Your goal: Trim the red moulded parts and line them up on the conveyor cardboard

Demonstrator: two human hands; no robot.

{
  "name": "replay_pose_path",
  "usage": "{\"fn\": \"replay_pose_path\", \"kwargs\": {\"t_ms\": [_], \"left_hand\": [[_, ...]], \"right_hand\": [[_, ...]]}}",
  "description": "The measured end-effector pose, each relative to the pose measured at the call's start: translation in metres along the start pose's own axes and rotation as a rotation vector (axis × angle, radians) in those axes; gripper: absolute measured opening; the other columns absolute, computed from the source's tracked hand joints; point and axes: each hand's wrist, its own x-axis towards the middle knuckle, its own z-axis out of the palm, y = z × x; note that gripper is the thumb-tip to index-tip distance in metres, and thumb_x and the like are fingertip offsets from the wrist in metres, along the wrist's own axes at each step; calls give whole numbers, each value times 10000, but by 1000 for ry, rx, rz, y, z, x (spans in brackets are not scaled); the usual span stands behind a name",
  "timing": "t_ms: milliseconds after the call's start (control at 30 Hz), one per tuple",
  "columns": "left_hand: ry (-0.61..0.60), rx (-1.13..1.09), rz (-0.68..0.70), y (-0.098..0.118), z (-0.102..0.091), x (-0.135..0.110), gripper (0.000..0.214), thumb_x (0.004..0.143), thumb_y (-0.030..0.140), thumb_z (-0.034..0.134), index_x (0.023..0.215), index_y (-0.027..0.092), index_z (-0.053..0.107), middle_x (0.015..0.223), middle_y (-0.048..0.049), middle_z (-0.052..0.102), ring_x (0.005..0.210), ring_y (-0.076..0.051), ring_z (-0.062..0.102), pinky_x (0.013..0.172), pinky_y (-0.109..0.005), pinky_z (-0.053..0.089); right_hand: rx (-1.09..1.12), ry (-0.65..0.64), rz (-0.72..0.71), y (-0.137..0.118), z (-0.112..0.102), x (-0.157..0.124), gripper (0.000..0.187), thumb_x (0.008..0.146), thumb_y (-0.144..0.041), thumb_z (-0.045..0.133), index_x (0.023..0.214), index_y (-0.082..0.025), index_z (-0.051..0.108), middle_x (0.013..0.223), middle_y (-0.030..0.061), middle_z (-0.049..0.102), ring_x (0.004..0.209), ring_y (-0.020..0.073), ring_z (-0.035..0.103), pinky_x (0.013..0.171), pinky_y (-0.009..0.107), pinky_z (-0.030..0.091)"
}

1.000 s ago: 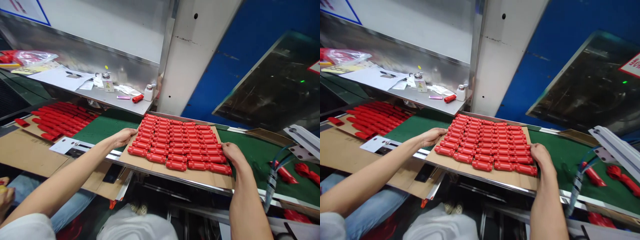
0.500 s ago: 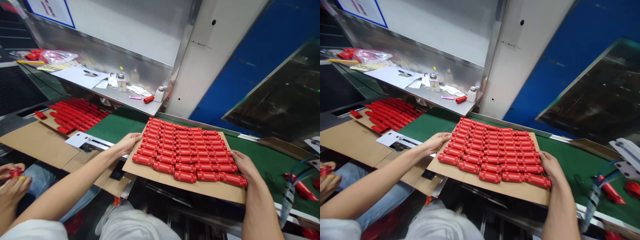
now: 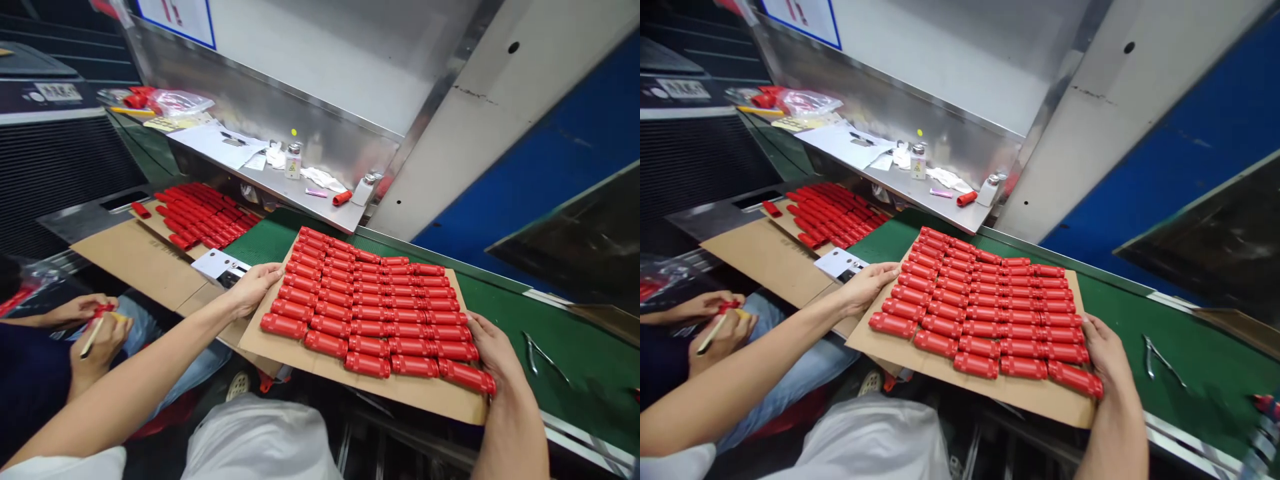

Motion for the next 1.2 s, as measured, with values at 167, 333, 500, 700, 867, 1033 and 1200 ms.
{"fn": "replay_pose_path", "kwargs": {"t_ms": [167,333,500,700,867,1033,1200], "left_hand": [[41,-17,4,6,-31,-22,600,818,478,915,1300,156,761,1032,-124,865,805,-262,809,730,-336,641],[72,-36,21,3,-60,-43,570,837,471,902,1306,176,768,1071,-120,867,837,-269,818,760,-333,646],[134,-53,22,-3,-79,-66,577,850,458,892,1332,174,754,1064,-134,867,849,-281,823,743,-338,648],[200,-64,33,-7,-82,-83,592,831,448,911,1326,170,744,1052,-132,867,885,-280,833,770,-331,658],[235,-75,45,-8,-81,-92,619,812,462,925,1329,170,747,1048,-132,867,877,-285,834,753,-329,661],[238,-77,48,-12,-82,-100,610,826,467,913,1341,183,752,1092,-134,867,872,-279,835,775,-333,668],[235,-77,53,-14,-84,-108,604,854,479,887,1375,210,742,1188,-144,855,996,-303,836,816,-337,676]], "right_hand": [[37,-52,-3,-6,36,-17,486,827,-505,815,1253,-285,739,946,33,849,823,281,828,671,338,685],[50,-134,-2,-10,62,-22,492,820,-554,847,1221,-294,729,1037,35,852,887,298,832,699,356,693],[45,-209,6,-10,84,-16,510,807,-574,864,1209,-289,730,1014,29,851,909,299,831,721,360,693],[49,-263,11,-19,103,-7,490,773,-568,897,1123,-266,735,1002,34,851,882,282,828,739,353,687],[43,-279,9,-27,109,-7,490,776,-572,888,1124,-265,732,999,45,851,900,297,828,720,360,686],[43,-292,19,-30,112,-12,501,772,-560,886,1155,-276,733,976,44,850,922,314,829,728,377,690],[49,-303,33,-33,117,-16,520,758,-583,894,1141,-269,738,948,57,848,912,332,830,714,392,693]]}}
